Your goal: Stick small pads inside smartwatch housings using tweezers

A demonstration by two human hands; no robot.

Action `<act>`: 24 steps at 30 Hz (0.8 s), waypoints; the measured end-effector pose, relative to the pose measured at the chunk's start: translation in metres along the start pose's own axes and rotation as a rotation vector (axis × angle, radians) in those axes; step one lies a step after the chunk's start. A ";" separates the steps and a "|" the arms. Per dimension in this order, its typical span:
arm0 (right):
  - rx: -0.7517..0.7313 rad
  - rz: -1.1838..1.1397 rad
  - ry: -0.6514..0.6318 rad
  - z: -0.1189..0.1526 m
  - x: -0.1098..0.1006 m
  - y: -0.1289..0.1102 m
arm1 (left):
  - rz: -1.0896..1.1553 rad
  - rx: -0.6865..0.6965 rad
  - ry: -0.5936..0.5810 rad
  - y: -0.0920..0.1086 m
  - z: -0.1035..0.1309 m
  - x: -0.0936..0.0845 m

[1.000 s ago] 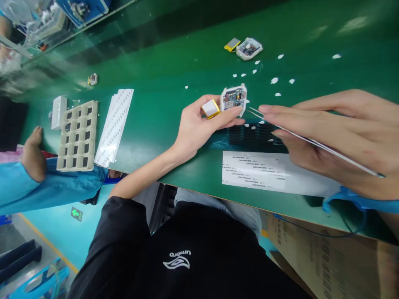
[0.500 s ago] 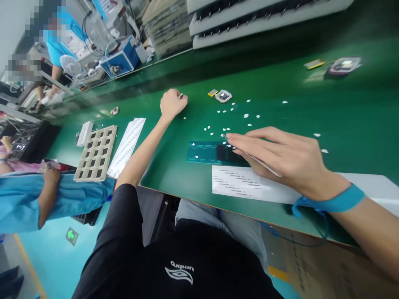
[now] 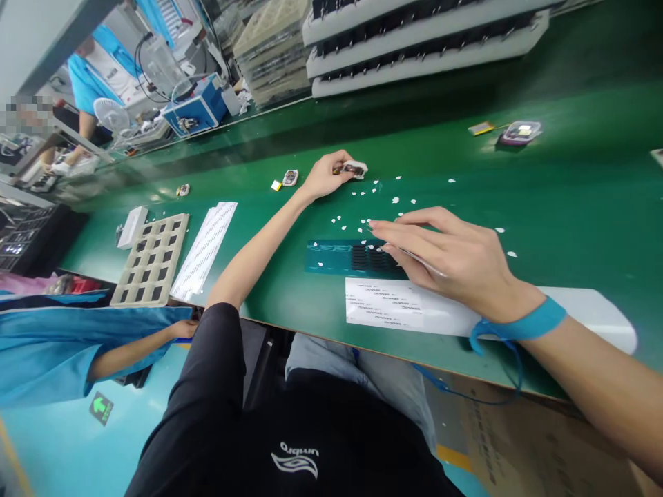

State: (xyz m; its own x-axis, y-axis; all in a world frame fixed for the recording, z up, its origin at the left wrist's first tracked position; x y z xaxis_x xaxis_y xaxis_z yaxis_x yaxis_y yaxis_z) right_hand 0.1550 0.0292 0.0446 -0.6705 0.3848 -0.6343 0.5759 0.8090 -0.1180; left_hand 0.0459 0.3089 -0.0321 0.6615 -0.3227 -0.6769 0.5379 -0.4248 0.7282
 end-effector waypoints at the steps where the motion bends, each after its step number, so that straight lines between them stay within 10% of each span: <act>1: 0.035 -0.017 0.010 0.000 0.000 0.003 | 0.087 -0.030 0.025 0.006 0.011 -0.001; 11: 0.148 -0.004 0.140 0.002 -0.008 0.014 | 0.507 -0.120 -0.175 0.092 0.166 0.033; 24: 0.058 0.125 0.024 0.000 0.002 -0.008 | 0.357 0.087 -0.042 0.094 0.190 0.041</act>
State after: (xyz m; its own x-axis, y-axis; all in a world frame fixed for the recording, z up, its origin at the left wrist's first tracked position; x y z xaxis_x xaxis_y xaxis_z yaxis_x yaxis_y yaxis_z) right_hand 0.1491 0.0234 0.0441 -0.6026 0.4921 -0.6283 0.6811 0.7274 -0.0835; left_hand 0.0240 0.0947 -0.0116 0.7763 -0.4974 -0.3873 0.2294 -0.3493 0.9085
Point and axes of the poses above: each hand's wrist, its own z-axis away from the middle knuckle, its own x-axis out of the palm, y = z × x, the point moved 9 cm from there along -z, towards the middle knuckle, and after that the axes turned 14 degrees about -z, right-handed, at the moved point
